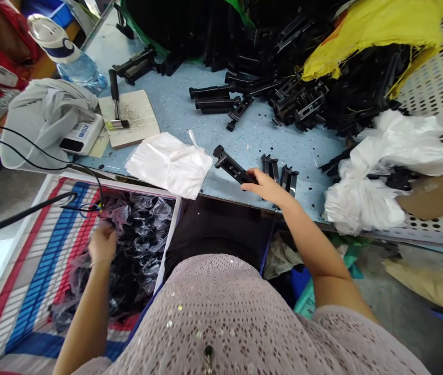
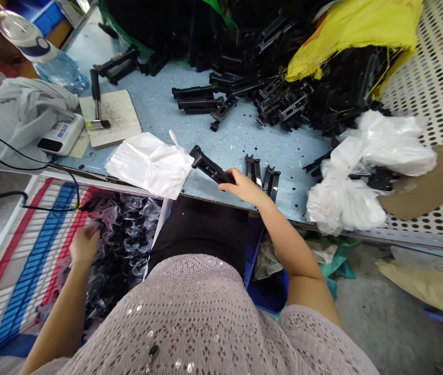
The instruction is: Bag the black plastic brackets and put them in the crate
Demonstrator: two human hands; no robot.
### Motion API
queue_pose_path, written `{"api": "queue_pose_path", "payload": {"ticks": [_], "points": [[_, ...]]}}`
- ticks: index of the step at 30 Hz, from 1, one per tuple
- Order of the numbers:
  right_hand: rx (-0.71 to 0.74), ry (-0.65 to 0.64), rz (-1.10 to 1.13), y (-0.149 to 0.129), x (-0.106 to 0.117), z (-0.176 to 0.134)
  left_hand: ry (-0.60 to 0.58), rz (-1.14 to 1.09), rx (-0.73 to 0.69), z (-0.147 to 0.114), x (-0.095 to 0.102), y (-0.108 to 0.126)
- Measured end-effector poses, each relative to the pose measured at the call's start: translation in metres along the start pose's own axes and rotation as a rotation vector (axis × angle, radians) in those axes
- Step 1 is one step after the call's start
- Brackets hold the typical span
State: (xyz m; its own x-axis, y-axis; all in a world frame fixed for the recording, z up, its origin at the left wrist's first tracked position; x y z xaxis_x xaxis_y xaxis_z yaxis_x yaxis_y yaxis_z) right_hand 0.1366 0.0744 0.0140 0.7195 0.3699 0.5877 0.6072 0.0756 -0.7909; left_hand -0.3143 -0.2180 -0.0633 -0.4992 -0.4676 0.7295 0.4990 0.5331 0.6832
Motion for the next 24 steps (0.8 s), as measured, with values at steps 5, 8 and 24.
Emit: {"api": "queue_pose_path", "payload": {"ticks": [5,8,24], "points": [[-0.23,0.107,0.703,-0.008,-0.06,-0.005,0.141,-0.189,-0.551,0.014,-0.101,0.183],[-0.319,0.133,0.911,-0.016,-0.074,-0.011,0.074,-0.164,-0.676,0.021,-0.145,0.25],[-0.577,-0.161,1.324,-0.05,-0.138,0.016,-0.271,-0.774,0.122,0.061,-0.151,0.224]]}}
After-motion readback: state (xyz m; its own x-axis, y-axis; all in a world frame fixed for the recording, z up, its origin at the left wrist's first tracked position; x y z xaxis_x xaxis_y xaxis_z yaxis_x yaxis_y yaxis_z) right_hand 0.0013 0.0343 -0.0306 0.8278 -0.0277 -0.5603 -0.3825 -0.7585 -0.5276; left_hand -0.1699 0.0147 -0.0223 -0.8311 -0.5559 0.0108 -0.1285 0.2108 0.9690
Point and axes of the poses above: each hand's wrist, its own z-axis towards the middle knuckle, its own x-axis out of the back of the hand, y = z × x, the point moved 6 cm from there along z, towards the middle knuckle, and after that the axes turned 15 degrees about y, right-handed, at the moved point
